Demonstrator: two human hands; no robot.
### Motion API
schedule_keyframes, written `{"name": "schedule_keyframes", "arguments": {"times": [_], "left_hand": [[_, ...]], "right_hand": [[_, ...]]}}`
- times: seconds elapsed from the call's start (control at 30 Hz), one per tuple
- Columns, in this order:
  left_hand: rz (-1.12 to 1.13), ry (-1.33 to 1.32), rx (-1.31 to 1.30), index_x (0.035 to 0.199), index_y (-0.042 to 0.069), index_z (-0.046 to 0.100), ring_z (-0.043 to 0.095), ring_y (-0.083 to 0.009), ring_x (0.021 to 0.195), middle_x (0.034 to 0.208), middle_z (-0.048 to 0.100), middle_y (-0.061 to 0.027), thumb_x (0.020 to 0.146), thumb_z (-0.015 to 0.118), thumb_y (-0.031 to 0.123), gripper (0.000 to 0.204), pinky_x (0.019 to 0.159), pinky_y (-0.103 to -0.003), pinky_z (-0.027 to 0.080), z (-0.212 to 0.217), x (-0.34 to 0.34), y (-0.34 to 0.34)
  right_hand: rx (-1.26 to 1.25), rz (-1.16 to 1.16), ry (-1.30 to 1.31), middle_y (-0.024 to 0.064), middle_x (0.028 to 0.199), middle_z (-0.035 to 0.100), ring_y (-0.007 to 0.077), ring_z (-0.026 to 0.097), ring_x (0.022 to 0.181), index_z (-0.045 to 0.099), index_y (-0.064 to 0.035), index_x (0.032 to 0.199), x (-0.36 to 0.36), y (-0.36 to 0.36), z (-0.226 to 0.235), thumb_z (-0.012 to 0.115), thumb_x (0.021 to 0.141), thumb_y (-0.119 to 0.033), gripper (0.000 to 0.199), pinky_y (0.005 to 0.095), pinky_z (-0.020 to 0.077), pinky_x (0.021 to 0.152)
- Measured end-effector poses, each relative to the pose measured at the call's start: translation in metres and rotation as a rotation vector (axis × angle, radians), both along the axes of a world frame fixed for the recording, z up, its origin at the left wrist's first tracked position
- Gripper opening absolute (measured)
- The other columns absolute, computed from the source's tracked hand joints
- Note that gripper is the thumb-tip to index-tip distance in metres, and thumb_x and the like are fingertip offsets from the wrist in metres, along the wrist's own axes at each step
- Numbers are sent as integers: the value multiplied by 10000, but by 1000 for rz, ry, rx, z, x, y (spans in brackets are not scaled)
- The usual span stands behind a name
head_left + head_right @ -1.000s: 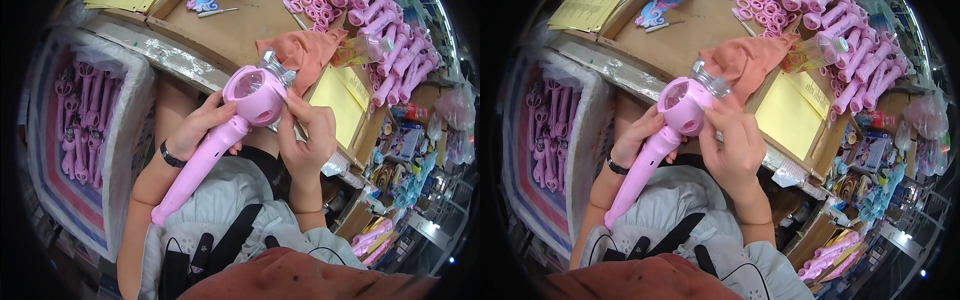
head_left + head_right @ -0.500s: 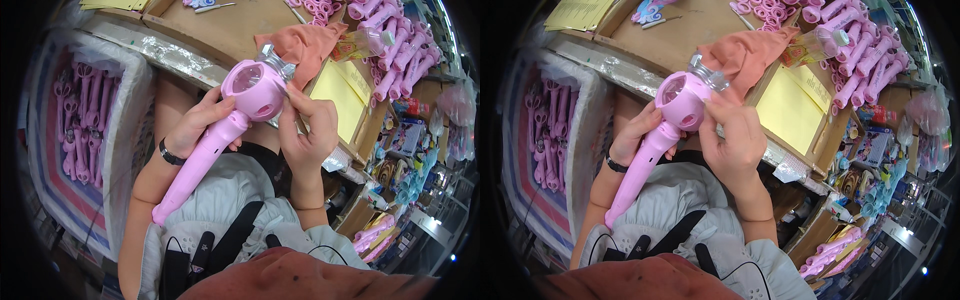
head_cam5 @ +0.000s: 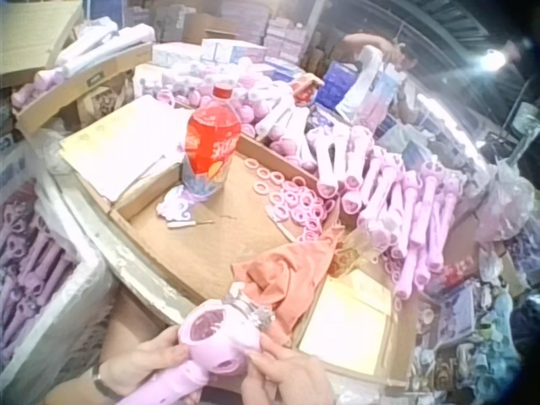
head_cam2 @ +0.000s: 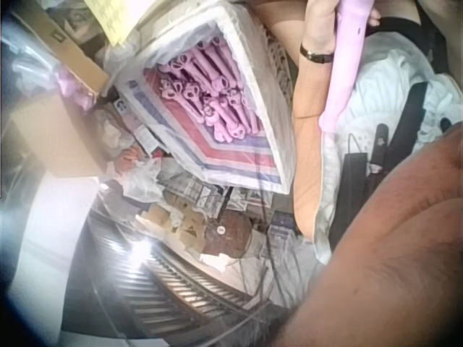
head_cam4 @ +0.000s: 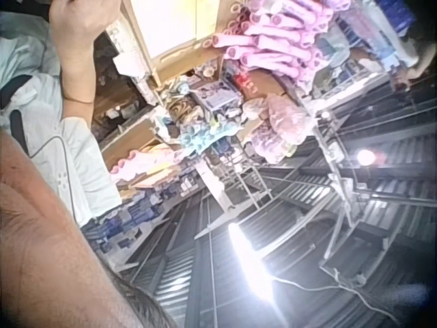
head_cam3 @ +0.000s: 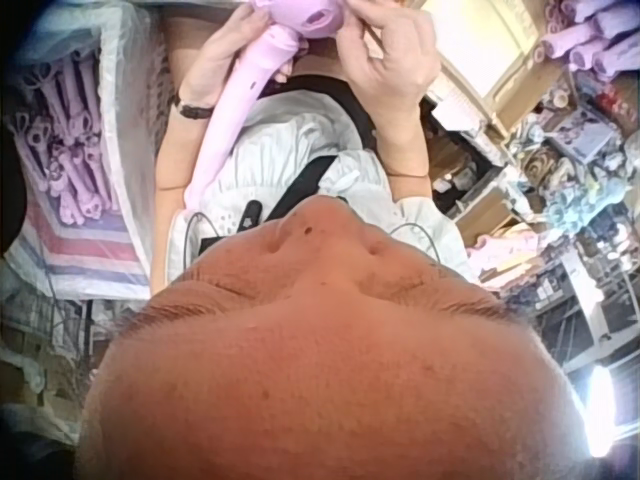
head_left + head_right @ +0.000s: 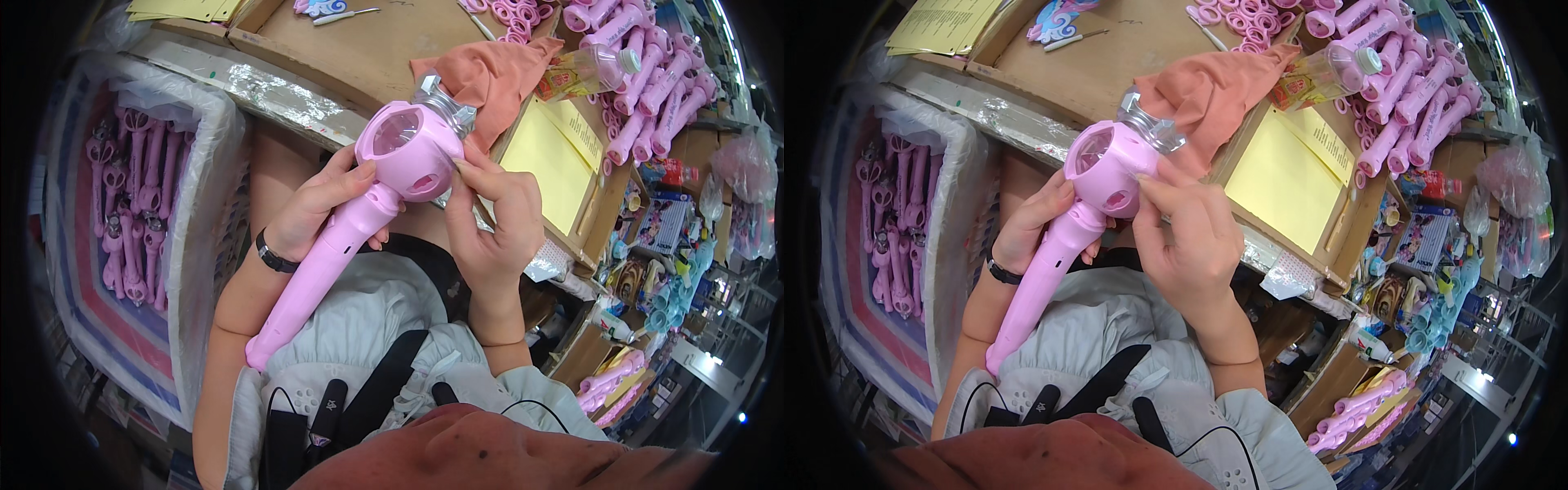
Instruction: The person assembles a pink light stick by attaching a silver crown to the top, wiping the surface with a cloth, and applying a sticker to the handle. The person then uses a small metal tool to adjust the crown and continues wiping the light stick.
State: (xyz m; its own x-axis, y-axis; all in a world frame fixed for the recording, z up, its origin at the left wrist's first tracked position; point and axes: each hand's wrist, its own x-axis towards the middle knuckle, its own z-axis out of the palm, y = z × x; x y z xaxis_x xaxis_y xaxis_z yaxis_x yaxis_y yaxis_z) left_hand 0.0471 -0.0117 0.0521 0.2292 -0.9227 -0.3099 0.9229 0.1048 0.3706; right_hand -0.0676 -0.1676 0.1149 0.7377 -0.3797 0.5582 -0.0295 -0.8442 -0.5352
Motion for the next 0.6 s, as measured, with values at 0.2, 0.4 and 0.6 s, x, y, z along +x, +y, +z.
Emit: {"name": "schedule_keyframes", "arguments": {"times": [0.2, 0.4, 0.6], "left_hand": [[-4, -26, 7, 1365, 77, 306, 679, -261, 665, 994, 623, -187, 981, 552, 258, 491, 592, -362, 599, 1, -1, 0], [6, -34, -3, 1357, 70, 312, 676, -256, 658, 989, 624, -184, 983, 547, 270, 485, 587, -358, 596, 1, -1, 0], [-5, -40, 7, 1361, 65, 310, 676, -255, 658, 992, 626, -187, 984, 545, 277, 493, 587, -360, 595, 2, -1, 0]], "right_hand": [[-9, -38, 34, 144, 884, 694, 190, 626, 731, 680, 15, 893, 2, 0, 1, 706, 737, 87, 174, 270, 518, 636], [-12, -24, -10, 142, 890, 686, 245, 641, 695, 661, 2, 903, 1, -2, 2, 718, 688, 72, 233, 319, 526, 605], [12, -25, -4, 135, 880, 689, 198, 636, 709, 685, 8, 907, 2, -5, -1, 698, 727, 102, 204, 268, 520, 634]]}}
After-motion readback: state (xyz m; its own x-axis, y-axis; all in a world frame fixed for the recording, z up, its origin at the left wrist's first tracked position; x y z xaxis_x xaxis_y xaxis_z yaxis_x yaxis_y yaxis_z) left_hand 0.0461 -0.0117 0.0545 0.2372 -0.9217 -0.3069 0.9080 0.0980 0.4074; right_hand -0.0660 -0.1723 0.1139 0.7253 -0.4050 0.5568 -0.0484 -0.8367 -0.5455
